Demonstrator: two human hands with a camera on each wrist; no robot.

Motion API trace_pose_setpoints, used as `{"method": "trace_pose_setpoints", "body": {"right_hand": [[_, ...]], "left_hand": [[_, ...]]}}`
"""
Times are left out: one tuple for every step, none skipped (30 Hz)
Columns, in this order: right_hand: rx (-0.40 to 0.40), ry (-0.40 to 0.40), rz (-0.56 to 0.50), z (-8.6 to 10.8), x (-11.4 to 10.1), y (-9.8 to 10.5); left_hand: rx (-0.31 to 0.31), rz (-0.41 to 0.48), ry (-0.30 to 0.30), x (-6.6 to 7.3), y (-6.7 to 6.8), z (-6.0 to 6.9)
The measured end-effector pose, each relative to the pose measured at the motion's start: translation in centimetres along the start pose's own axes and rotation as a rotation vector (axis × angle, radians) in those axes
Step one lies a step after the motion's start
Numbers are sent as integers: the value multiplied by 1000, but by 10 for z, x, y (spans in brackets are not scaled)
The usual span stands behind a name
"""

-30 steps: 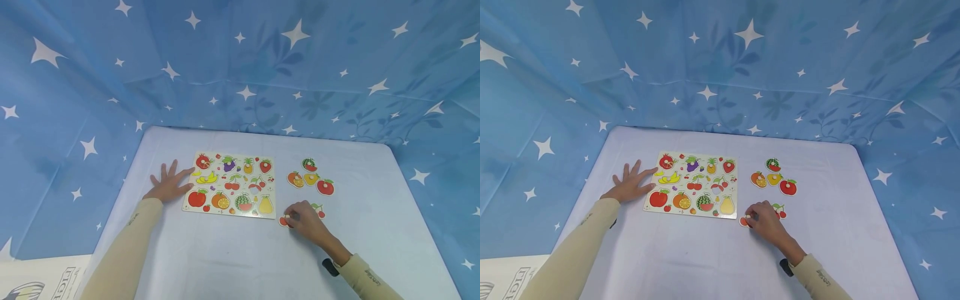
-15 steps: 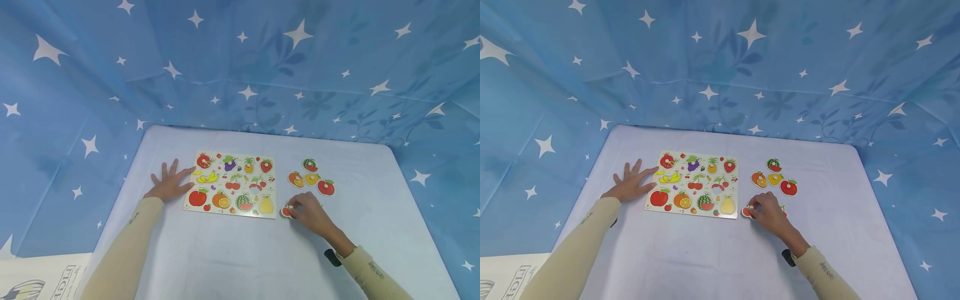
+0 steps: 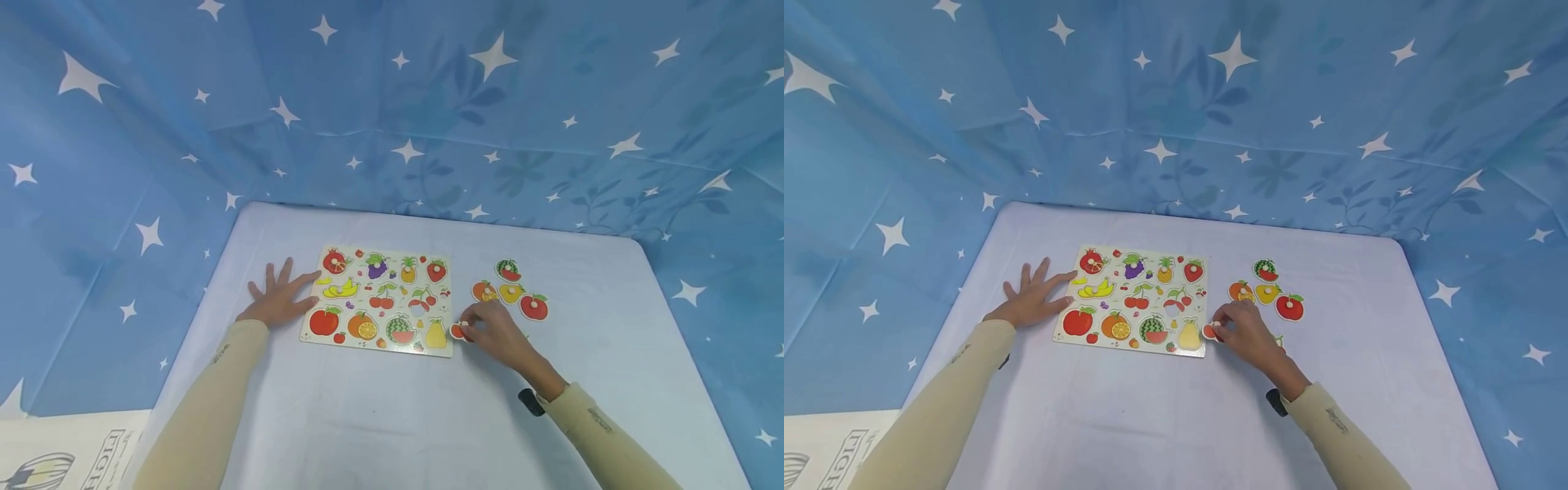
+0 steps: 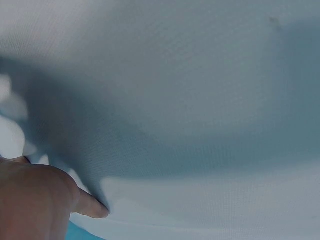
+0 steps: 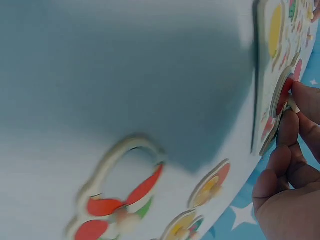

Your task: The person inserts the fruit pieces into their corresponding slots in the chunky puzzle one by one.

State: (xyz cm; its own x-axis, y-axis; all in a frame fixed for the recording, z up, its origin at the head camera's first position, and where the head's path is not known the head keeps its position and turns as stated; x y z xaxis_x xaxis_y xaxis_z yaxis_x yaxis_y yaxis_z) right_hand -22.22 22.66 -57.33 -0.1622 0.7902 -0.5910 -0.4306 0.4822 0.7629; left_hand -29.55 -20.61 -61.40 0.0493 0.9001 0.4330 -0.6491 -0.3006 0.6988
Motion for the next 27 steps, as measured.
{"method": "trace_pose_setpoints", "body": {"right_hand": [[-2, 2, 0, -3, -2, 0], [-4, 6, -2, -6, -4, -1], [-6, 12, -2, -9, -6, -1], [-4, 18, -4, -12, -8, -1], [-5, 26, -6, -14, -10, -1], [-5, 39, -11, -17, -12, -1], [-5, 50, -14, -19, -14, -1], [-6, 61, -17, -21, -16, -1], [-6, 70, -17, -22, -18, -1], [-8, 77, -17, -24, -20, -2], [-9, 82, -16, -26, -22, -2], [-7, 92, -14, -28, -23, -2], [-8, 97, -12, -30, -25, -3], [-8, 106, -10, -32, -27, -3], [-8, 114, -5, -34, -29, -4], [-7, 119, -7, -36, -30, -4], [-9, 125, -9, -38, -32, -5], [-13, 127, -12, -41, -34, -5], [-20, 126, -15, -44, -35, -6], [-24, 124, -16, -47, -37, -7], [-31, 127, -22, -50, -39, -8], [-37, 134, -29, -53, -41, -9], [-43, 142, -30, -56, -43, -10], [-48, 150, -34, -60, -45, -11], [-52, 166, -35, -63, -48, -12], [-55, 180, -37, -66, -50, -13], [-60, 196, -36, -69, -53, -13]], "left_hand": [[2, -1, 2, 0, 0, 0], [3, -3, 3, -1, 1, 0], [5, -3, 3, -1, 1, -1], [7, -5, 2, -2, 1, -1], [8, -4, 0, -2, 0, -2], [9, -3, -1, -2, 0, -2], [8, 0, -3, -2, 0, -3], [7, 1, -5, -2, -1, -3], [6, 3, -8, -2, -2, -4], [5, 4, -10, -2, -3, -4], [4, 9, -11, -2, -3, -5], [2, 13, -10, -3, -4, -6], [1, 18, -11, -3, -4, -6], [3, 19, -14, -4, -5, -7], [4, 20, -15, -4, -5, -7], [5, 19, -17, -5, -5, -7], [6, 21, -18, -6, -6, -8], [8, 18, -20, -6, -6, -8], [12, 18, -23, -7, -5, -8], [15, 16, -26, -7, -5, -7], [17, 18, -24, -8, -5, -7], [20, 18, -24, -8, -4, -7], [21, 21, -23, -8, -4, -6], [24, 20, -23, -8, -4, -6], [25, 21, -22, -8, -3, -6], [26, 21, -22, -7, -3, -5], [27, 20, -20, -7, -2, -5]]}}
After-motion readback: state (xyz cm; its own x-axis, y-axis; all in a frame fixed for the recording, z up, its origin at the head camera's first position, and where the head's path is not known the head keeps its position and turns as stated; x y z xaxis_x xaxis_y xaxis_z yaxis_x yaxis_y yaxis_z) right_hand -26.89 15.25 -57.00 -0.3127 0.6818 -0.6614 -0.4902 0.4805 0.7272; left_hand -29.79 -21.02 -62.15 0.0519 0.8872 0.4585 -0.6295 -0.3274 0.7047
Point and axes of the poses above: each hand's wrist, its own z-axis away from the middle knuckle, its own y-axis out of the back of the hand, x = y × z, the point moved 4 cm from there along -z, towards the middle knuckle, and after that the axes turned 14 degrees about -x, right-handed, at the moved point
